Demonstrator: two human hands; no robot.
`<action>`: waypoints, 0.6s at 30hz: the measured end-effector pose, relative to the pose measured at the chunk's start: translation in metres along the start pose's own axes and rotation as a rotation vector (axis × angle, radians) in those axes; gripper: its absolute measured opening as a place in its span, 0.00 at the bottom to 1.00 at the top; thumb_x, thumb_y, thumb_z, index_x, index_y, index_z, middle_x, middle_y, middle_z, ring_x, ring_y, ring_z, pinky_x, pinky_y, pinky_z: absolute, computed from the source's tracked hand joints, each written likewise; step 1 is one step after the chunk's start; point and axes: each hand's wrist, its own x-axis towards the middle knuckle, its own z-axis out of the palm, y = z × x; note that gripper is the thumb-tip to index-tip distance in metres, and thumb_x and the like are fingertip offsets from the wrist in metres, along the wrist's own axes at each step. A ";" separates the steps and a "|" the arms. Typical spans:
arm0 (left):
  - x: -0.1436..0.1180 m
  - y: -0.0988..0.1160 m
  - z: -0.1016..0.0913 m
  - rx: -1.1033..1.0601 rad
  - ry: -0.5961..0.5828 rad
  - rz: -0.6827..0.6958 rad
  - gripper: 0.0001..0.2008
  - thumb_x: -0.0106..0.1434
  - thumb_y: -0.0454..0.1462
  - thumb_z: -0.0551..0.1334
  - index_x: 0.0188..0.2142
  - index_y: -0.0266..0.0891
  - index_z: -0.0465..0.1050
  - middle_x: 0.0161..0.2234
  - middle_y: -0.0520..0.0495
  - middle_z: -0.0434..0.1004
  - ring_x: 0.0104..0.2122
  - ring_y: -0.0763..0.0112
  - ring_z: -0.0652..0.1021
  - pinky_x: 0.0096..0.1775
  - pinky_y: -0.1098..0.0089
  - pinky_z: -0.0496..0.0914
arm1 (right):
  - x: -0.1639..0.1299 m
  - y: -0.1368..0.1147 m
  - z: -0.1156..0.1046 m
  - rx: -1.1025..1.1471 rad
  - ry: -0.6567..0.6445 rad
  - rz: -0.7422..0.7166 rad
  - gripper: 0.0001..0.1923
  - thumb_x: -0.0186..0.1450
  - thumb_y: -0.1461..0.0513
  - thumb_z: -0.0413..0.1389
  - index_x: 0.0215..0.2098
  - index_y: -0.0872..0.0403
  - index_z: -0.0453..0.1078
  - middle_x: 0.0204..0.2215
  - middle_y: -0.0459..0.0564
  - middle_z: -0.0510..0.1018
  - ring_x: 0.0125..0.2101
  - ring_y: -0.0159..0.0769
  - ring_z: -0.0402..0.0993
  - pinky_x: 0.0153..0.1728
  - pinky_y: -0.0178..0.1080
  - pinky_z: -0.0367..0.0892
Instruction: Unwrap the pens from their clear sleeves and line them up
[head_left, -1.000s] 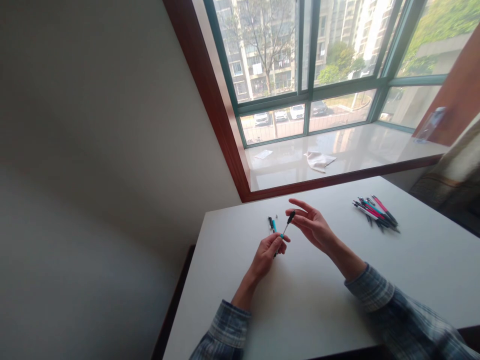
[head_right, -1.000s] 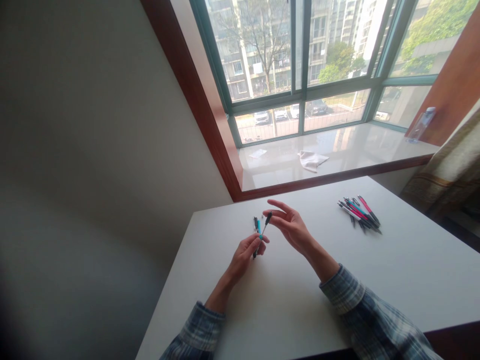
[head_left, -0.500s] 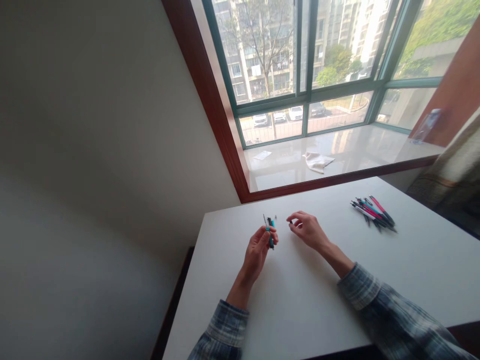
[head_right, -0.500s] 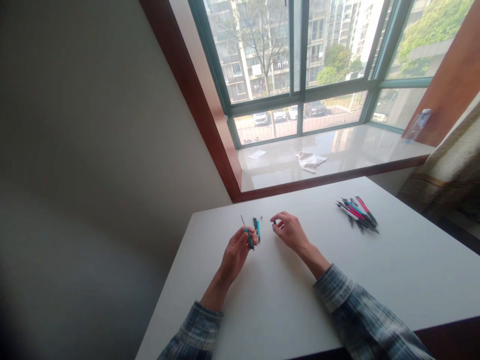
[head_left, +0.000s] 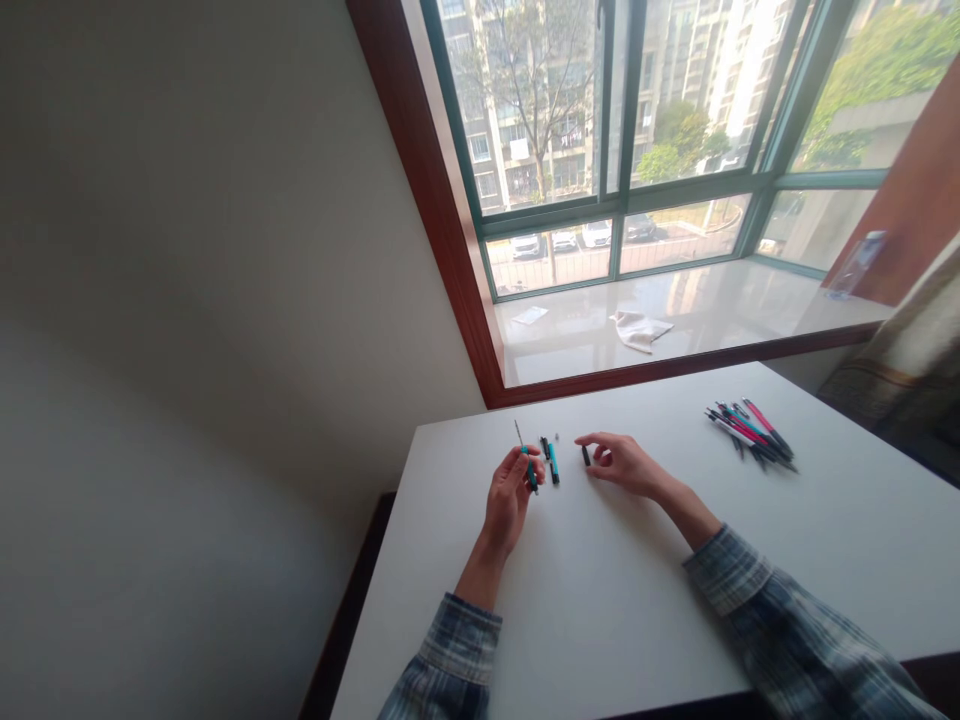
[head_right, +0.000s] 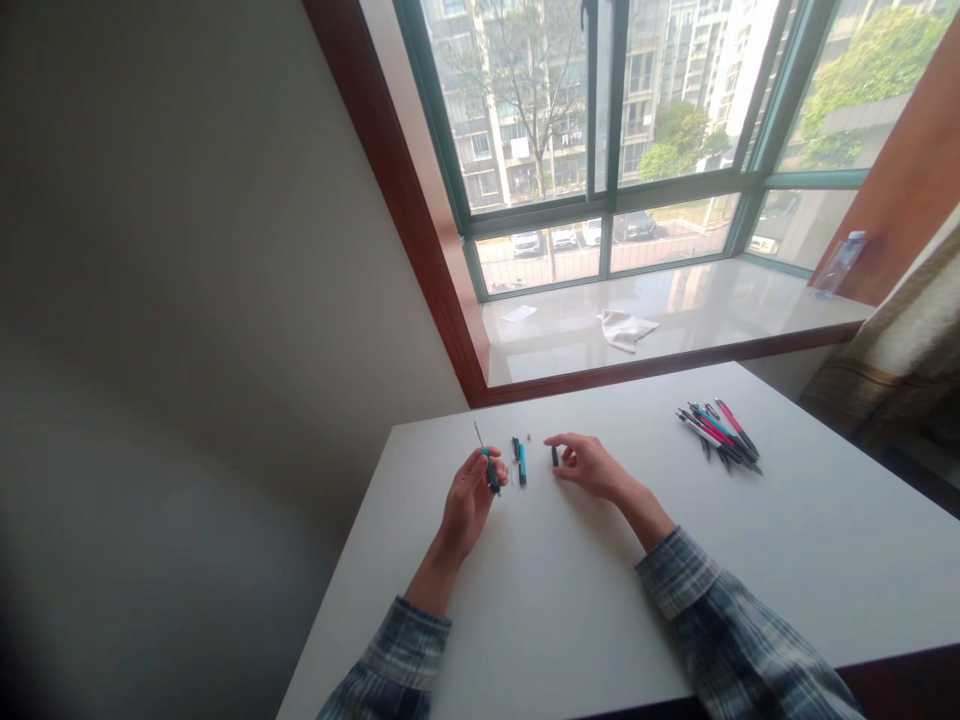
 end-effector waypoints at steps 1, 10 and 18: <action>0.000 0.000 0.000 -0.002 0.001 -0.002 0.14 0.66 0.47 0.66 0.42 0.37 0.77 0.30 0.49 0.71 0.32 0.70 0.71 0.40 0.68 0.64 | 0.002 -0.001 0.004 0.015 0.028 0.009 0.27 0.61 0.63 0.62 0.58 0.47 0.73 0.43 0.50 0.81 0.34 0.35 0.76 0.39 0.39 0.74; 0.000 0.000 -0.005 -0.036 0.015 0.014 0.13 0.68 0.45 0.65 0.43 0.37 0.76 0.29 0.50 0.70 0.31 0.72 0.70 0.38 0.69 0.63 | 0.030 -0.005 0.030 0.040 0.138 -0.014 0.42 0.60 0.62 0.64 0.70 0.44 0.57 0.52 0.51 0.81 0.46 0.42 0.77 0.50 0.46 0.72; 0.003 -0.002 -0.005 -0.030 0.024 0.004 0.13 0.66 0.46 0.66 0.42 0.38 0.77 0.29 0.50 0.70 0.32 0.71 0.70 0.38 0.69 0.64 | 0.035 -0.001 0.030 -0.031 0.098 -0.019 0.45 0.60 0.63 0.62 0.72 0.45 0.53 0.52 0.49 0.81 0.48 0.44 0.76 0.55 0.48 0.68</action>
